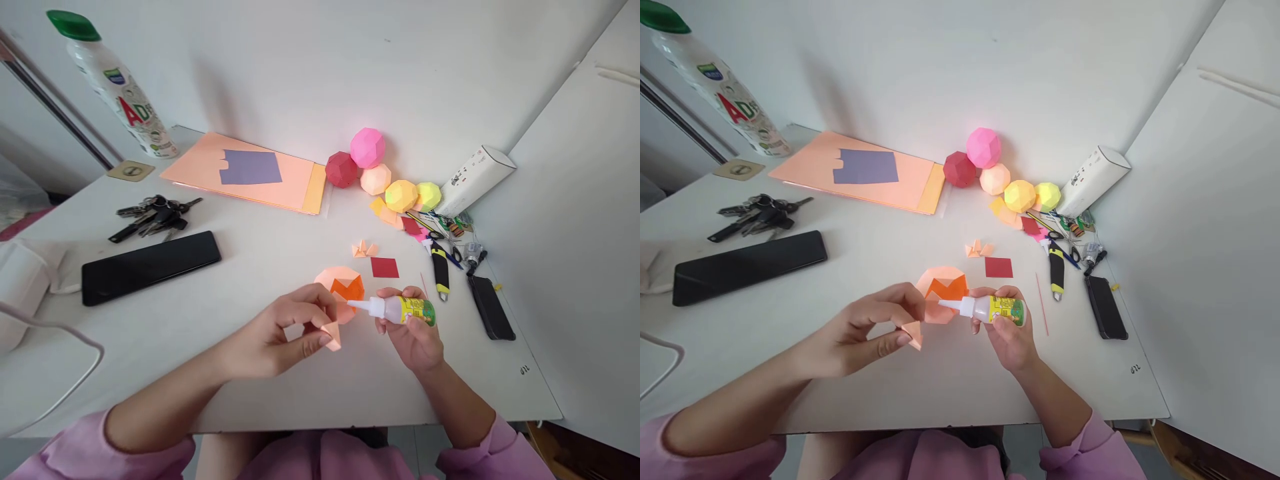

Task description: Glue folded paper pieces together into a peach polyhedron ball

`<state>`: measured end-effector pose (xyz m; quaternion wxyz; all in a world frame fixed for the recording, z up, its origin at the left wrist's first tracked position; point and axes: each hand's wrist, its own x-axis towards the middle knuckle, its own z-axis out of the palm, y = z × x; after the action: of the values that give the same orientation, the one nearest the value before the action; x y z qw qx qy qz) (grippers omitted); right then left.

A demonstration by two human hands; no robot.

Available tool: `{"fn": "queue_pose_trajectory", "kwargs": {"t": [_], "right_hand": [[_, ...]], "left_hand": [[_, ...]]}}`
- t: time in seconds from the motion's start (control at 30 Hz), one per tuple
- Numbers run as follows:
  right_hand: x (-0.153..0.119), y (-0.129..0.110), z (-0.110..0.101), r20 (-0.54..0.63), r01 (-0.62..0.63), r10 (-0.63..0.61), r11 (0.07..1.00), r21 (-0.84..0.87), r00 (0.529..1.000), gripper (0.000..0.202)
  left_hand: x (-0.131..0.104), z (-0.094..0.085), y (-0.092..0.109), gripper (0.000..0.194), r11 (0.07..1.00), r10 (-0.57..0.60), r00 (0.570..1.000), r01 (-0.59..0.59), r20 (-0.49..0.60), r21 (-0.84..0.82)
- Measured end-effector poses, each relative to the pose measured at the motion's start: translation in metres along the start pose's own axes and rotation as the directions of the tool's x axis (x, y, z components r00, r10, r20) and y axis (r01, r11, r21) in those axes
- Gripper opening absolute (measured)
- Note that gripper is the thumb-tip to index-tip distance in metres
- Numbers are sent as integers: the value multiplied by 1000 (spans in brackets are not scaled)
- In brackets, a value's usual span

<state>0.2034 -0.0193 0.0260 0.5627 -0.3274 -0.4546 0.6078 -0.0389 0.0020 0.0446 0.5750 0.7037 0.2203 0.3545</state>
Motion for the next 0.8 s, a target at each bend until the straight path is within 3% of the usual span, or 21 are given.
{"fn": "queue_pose_trajectory", "kwargs": {"t": [0.17,0.43,0.63,0.8], "right_hand": [[4,5,4,-10,-17,17,1000,4,1000,22],[6,4,7,-23,-49,50,998,31,999,21],[6,4,8,-31,-60,62,997,41,998,21],[4,4,11,-22,-72,73,997,19,997,22]], "left_hand": [[3,-11,3,20,954,-78,997,71,11,292],[6,-5,-12,23,824,114,993,-95,1,559],[7,-1,-19,26,824,144,988,-149,51,546],[6,1,-21,22,847,104,992,-126,71,517]]}}
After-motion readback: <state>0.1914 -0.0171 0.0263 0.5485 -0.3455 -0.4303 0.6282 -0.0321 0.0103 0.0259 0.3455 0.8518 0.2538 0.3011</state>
